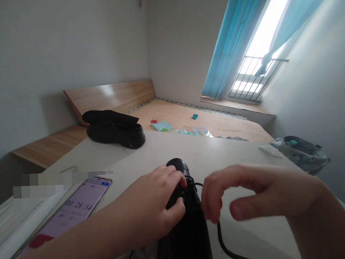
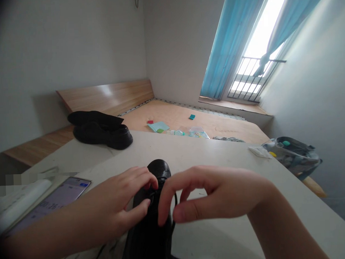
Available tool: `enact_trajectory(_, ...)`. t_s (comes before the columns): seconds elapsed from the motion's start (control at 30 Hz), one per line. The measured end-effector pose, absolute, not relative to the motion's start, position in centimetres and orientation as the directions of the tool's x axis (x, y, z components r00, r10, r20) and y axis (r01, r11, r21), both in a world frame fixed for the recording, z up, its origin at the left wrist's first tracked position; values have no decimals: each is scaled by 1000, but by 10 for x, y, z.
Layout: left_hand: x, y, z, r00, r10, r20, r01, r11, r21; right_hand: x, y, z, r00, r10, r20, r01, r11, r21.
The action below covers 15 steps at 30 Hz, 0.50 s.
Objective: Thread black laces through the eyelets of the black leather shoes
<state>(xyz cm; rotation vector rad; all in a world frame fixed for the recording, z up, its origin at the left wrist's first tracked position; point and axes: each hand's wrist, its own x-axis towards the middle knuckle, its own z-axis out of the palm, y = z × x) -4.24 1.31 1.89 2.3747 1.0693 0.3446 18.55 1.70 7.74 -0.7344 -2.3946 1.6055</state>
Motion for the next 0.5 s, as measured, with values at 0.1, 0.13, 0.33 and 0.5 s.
enact_trajectory(0.1,-41,10,16,671,741,5,621,-566,543,185,21,73,-694,706,-138,526,367,-767)
enact_trajectory(0.13,-41,9,15,674,739,3,617,-564,548,184,21,71,-655,743,-139,588,385,-711)
enact_trajectory(0.33,-40,14,14,671,741,-19,470,-406,784,173,14,58,-653,726,-215,709,487,-510)
enact_trajectory(0.5,-48,19,34,680,726,-100,112,31,993,165,12,55,-686,716,-131,660,537,-525)
